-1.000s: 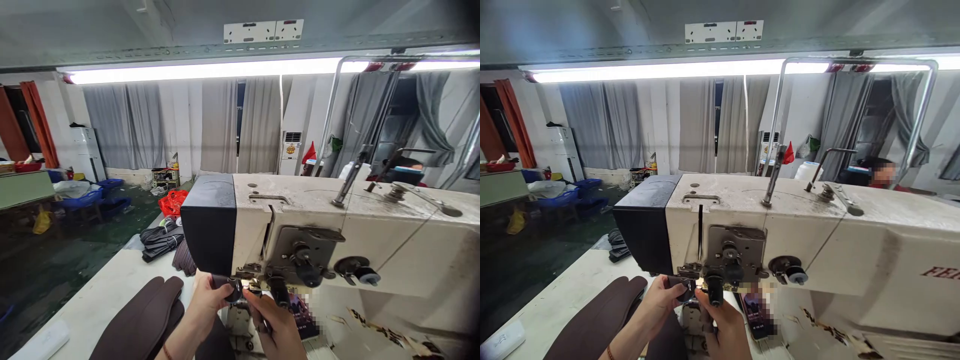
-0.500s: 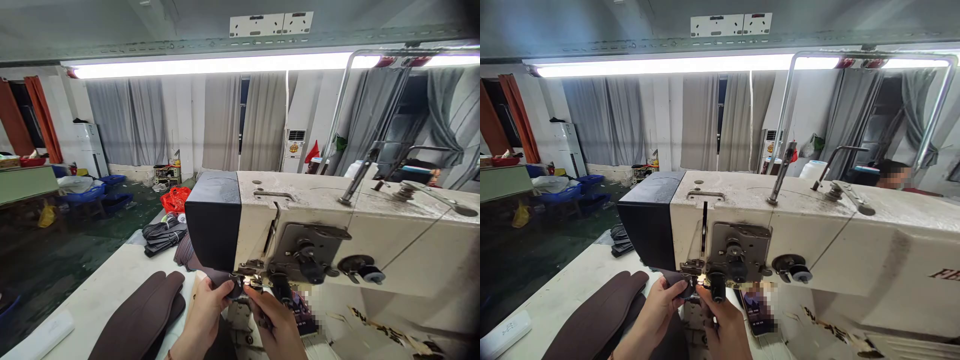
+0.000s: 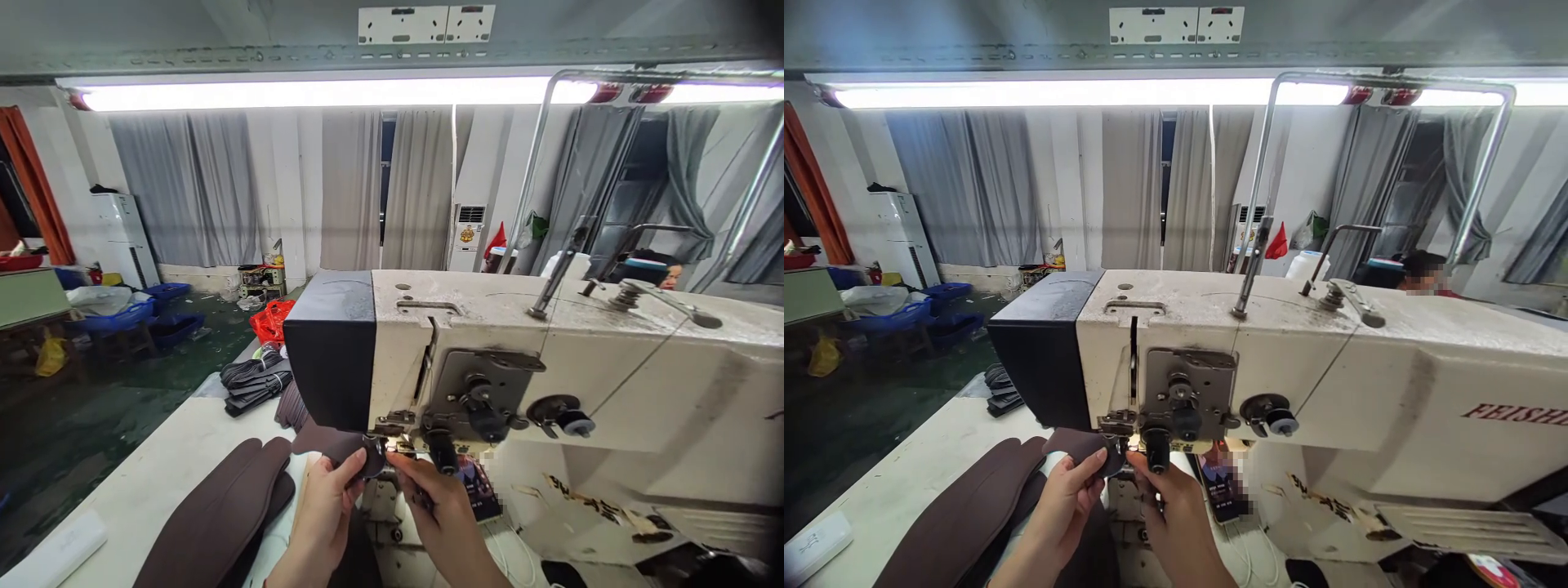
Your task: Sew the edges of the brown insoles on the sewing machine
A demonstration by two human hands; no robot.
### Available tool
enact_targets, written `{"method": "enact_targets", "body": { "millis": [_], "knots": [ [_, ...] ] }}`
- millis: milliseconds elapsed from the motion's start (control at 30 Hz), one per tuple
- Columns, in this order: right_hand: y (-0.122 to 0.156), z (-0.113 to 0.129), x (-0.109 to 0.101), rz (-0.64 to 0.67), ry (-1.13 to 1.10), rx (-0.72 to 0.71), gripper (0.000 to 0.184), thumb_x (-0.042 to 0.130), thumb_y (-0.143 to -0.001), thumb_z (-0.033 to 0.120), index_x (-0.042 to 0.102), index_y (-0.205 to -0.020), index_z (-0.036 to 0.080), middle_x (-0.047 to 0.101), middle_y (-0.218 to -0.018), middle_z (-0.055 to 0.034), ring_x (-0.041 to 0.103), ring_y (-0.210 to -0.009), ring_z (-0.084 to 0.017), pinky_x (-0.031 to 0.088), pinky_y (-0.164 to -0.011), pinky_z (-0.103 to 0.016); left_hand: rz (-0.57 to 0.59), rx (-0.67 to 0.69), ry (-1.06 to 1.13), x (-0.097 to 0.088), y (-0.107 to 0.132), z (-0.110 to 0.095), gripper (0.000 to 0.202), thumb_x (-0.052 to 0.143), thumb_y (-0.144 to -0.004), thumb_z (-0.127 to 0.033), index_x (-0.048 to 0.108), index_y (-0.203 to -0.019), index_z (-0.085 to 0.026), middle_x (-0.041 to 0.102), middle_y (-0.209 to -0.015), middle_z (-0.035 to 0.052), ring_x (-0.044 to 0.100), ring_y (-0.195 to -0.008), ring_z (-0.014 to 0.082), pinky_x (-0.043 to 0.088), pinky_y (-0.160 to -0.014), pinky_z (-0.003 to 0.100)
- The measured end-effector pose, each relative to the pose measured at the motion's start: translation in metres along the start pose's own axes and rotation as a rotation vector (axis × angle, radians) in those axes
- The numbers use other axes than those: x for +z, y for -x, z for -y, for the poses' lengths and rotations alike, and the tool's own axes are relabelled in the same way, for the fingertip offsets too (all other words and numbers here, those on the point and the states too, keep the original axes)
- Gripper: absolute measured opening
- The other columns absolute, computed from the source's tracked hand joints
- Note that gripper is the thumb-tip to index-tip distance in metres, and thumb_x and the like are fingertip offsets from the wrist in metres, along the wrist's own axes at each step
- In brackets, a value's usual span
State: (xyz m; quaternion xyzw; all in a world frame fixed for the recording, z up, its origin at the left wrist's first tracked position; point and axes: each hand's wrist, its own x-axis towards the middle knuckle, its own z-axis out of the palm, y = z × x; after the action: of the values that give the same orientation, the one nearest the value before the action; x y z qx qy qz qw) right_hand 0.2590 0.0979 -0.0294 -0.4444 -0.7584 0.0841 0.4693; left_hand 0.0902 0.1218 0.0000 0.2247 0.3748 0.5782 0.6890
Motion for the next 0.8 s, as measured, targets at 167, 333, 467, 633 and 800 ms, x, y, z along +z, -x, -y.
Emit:
{"method": "enact_targets", "body": {
  "millis": [167, 333, 467, 633, 800],
  "knots": [
    [-0.005, 0.005, -0.004, 0.028, 0.015, -0.001, 0.049, 0.043, -0.080, 0.004, 0.062, -0.121, 0.022, 0.070, -0.084, -0.0058, 0.067, -0.072, -0.015, 0.055, -0.066, -0.024, -0.063, 0.019, 0.038, 0.001, 0.002, 0.003, 0.035, 0.089, -0.053, -0.019, 0.063, -0.074, -0.013, 0.073, -0.075, 0.0038, 0.066, -0.066, 0.0133, 0.052, -0.057, 0.020],
    [-0.006, 0.003, -0.005, 0.019, 0.017, 0.000, 0.045, 0.045, -0.081, 0.006, 0.064, -0.119, 0.022, 0.074, -0.091, -0.0074, 0.071, -0.079, -0.018, 0.058, -0.070, -0.028, -0.146, 0.022, 0.129, 0.007, 0.007, 0.008, 0.032, 0.087, -0.054, -0.012, 0.057, -0.064, -0.016, 0.069, -0.065, -0.0013, 0.067, -0.065, 0.0124, 0.055, -0.057, 0.018],
    [-0.005, -0.002, -0.004, 0.016, 0.020, -0.008, 0.042, 0.049, -0.082, 0.008, 0.064, -0.119, 0.023, 0.074, -0.104, -0.0080, 0.071, -0.093, -0.020, 0.059, -0.078, -0.031, -0.188, 0.025, 0.174, 0.012, 0.013, 0.008, 0.031, 0.083, -0.060, -0.006, 0.054, -0.061, -0.017, 0.064, -0.058, -0.0032, 0.066, -0.060, 0.0110, 0.054, -0.055, 0.017],
    [-0.005, -0.006, -0.004, 0.013, 0.046, -0.022, 0.040, 0.050, -0.085, 0.010, 0.065, -0.118, 0.026, 0.074, -0.108, -0.0052, 0.071, -0.097, -0.020, 0.058, -0.084, -0.033, -0.255, 0.033, 0.245, 0.017, 0.017, 0.009, 0.030, 0.079, -0.063, 0.002, 0.055, -0.060, -0.015, 0.068, -0.061, -0.0002, 0.068, -0.061, 0.0117, 0.057, -0.056, 0.017],
    [-0.006, -0.007, -0.003, 0.011, 0.054, -0.034, 0.036, 0.050, -0.088, 0.013, 0.066, -0.118, 0.024, 0.074, -0.109, -0.0075, 0.071, -0.096, -0.020, 0.058, -0.082, -0.030, -0.303, 0.003, 0.283, 0.021, 0.022, 0.012, 0.024, 0.070, -0.072, 0.005, 0.060, -0.058, -0.012, 0.068, -0.058, 0.0023, 0.065, -0.056, 0.0097, 0.057, -0.056, 0.016]
  ]
}}
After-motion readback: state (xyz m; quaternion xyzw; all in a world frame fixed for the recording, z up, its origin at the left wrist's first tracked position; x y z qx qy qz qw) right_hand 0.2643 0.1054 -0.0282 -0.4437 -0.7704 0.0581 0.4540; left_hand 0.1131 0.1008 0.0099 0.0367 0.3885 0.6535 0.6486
